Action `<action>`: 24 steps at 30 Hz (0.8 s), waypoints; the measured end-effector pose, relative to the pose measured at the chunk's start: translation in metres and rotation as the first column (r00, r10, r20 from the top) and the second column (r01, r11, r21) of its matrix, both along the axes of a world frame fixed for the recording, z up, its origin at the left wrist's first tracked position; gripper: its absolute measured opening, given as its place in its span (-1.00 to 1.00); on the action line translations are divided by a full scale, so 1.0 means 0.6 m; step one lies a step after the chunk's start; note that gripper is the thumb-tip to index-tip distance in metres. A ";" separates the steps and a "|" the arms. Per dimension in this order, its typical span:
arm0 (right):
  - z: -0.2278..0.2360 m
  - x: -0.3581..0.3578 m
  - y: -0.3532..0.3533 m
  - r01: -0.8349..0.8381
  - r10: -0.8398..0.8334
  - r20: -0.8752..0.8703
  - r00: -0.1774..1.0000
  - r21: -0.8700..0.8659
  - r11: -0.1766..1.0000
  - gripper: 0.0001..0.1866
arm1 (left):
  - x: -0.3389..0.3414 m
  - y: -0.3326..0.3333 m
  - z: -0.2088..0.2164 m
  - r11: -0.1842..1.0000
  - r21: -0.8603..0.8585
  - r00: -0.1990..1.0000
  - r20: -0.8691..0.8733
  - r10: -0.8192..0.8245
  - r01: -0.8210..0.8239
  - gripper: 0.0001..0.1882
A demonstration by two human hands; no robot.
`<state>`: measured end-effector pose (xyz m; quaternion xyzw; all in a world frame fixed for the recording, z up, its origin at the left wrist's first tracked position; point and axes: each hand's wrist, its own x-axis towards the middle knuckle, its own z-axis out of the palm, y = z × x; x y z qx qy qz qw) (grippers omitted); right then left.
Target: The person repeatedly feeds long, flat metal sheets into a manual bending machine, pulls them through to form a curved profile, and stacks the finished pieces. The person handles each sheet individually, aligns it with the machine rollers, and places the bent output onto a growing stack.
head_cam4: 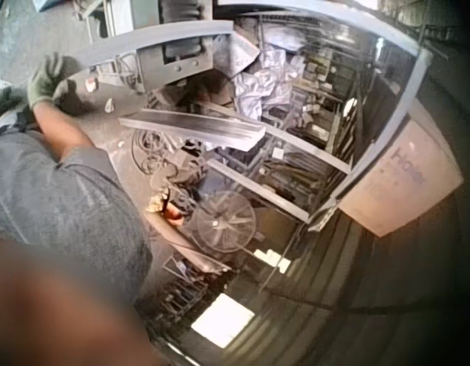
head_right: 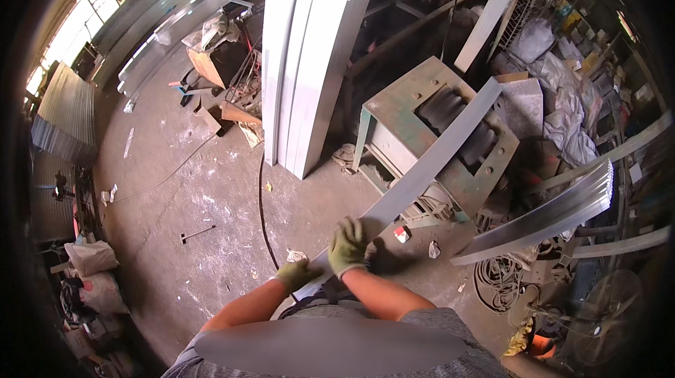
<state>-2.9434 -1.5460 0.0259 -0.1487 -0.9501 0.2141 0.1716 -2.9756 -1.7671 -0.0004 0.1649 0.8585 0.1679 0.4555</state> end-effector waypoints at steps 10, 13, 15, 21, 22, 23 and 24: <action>0.076 0.005 0.170 0.171 -0.399 -0.013 0.917 -0.890 0.422 -0.01 | 0.074 -0.294 0.175 0.979 0.156 0.895 -0.406 0.188 -0.135 -0.40; 0.161 -0.012 0.215 0.099 -0.390 0.155 0.908 -0.982 -0.159 0.20 | 0.033 -0.303 0.219 0.959 0.256 0.671 -0.733 0.110 0.123 -0.64; 0.229 -0.027 0.237 -0.169 -0.375 -0.049 0.926 -0.940 -0.296 0.25 | 0.000 -0.296 0.234 0.901 0.373 0.481 -0.845 0.233 0.220 -0.67; 0.328 -0.045 0.261 -0.447 -0.335 -0.330 0.883 -0.809 -0.383 0.07 | -0.089 -0.276 0.226 0.886 0.316 0.206 -0.944 0.258 0.339 -0.60; 0.323 -0.046 0.272 -0.443 -0.389 -0.294 0.873 -0.812 -0.380 0.03 | -0.109 -0.258 0.209 0.875 0.384 0.408 -0.879 0.248 0.295 -0.58; 0.315 -0.047 0.286 -0.446 -0.419 -0.277 0.865 -0.807 -0.386 0.00 | -0.125 -0.249 0.194 0.875 0.438 0.621 -0.749 0.229 0.205 -0.55; 0.303 -0.037 0.299 -0.484 -0.404 -0.328 0.854 -0.785 -0.386 -0.03 | -0.093 -0.223 0.168 0.909 0.403 0.623 -0.741 0.252 0.112 -0.42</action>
